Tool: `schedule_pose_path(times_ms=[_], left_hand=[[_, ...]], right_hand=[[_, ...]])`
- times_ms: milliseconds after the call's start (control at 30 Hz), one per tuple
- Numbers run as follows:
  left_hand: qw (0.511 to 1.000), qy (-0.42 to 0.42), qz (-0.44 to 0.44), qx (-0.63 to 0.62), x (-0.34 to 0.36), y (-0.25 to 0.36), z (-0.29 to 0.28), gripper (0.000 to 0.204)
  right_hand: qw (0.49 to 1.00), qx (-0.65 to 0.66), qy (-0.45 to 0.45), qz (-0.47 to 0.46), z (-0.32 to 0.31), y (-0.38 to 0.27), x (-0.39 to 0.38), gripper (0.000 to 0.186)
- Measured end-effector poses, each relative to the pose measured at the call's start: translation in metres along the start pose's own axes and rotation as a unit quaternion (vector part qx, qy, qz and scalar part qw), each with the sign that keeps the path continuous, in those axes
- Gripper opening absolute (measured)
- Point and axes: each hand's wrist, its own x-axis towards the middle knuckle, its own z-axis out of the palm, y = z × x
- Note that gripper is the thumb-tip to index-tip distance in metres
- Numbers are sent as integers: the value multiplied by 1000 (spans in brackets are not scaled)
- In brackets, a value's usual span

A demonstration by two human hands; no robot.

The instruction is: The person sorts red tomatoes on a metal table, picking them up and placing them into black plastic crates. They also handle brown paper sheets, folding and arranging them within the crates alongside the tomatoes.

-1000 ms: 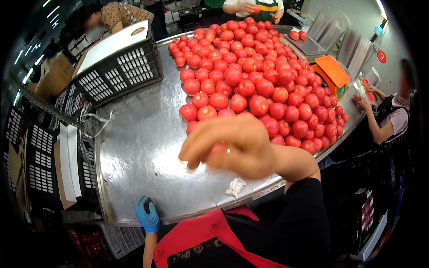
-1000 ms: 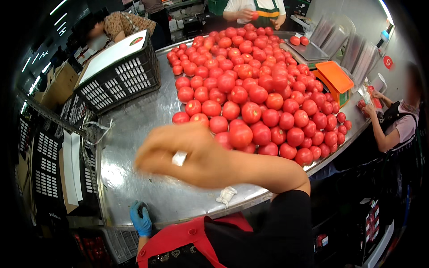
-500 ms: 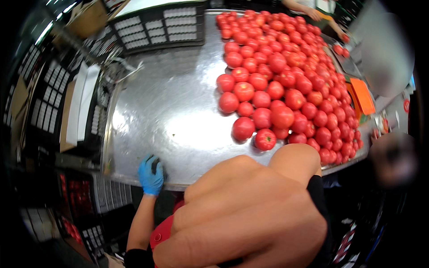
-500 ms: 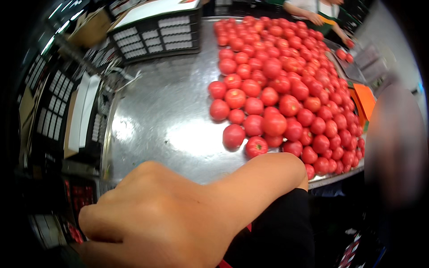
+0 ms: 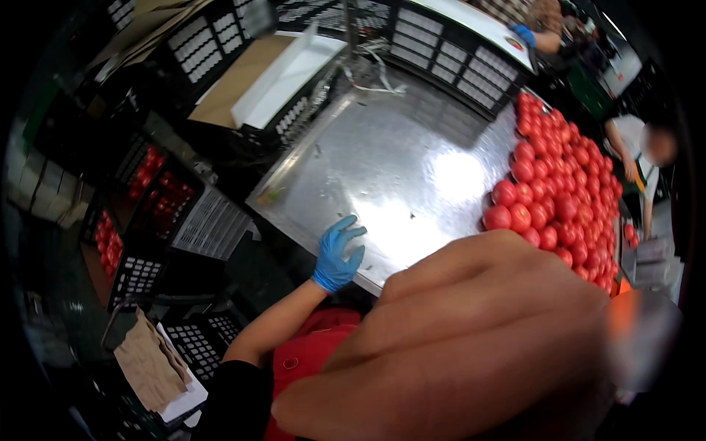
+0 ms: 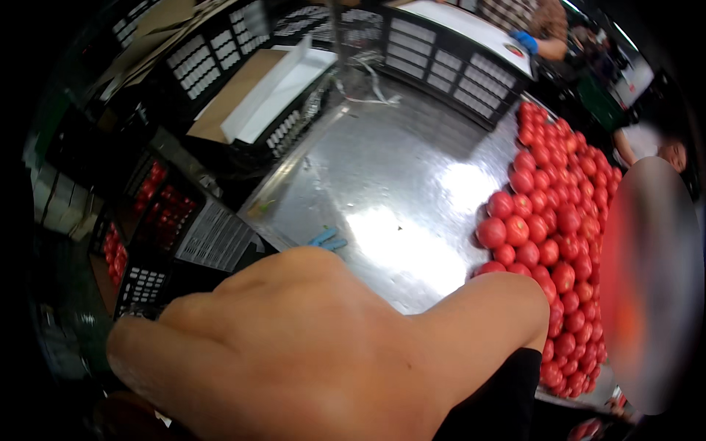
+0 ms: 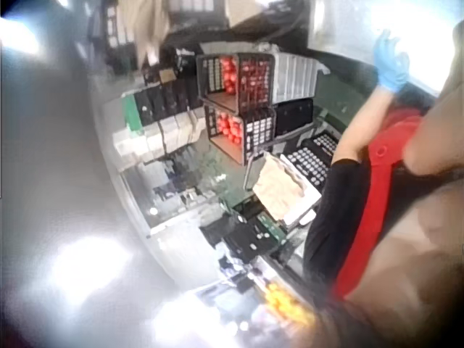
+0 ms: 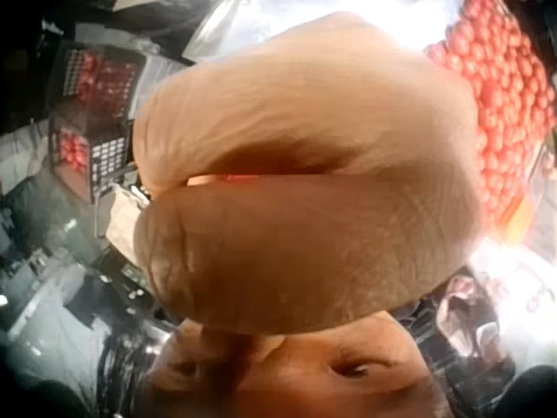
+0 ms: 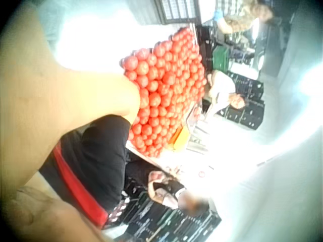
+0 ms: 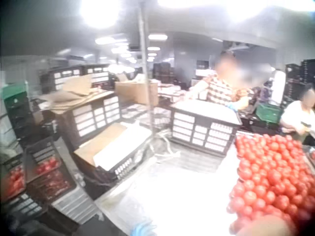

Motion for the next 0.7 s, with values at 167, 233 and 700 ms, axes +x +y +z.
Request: schedule_pose_path(times_ms=[167, 233, 700], left_hand=[[998, 30, -48, 20, -30, -8, -82, 35], [994, 60, -79, 36, -54, -20, -116, 34], [833, 320, -344, 293, -251, -59, -282, 35]], right_hand=[[996, 22, -82, -28, 7, 23, 59, 21], [994, 30, -103, -32, 8, 33, 80, 21], [891, 189, -370, -181, 121, 113, 275, 20]])
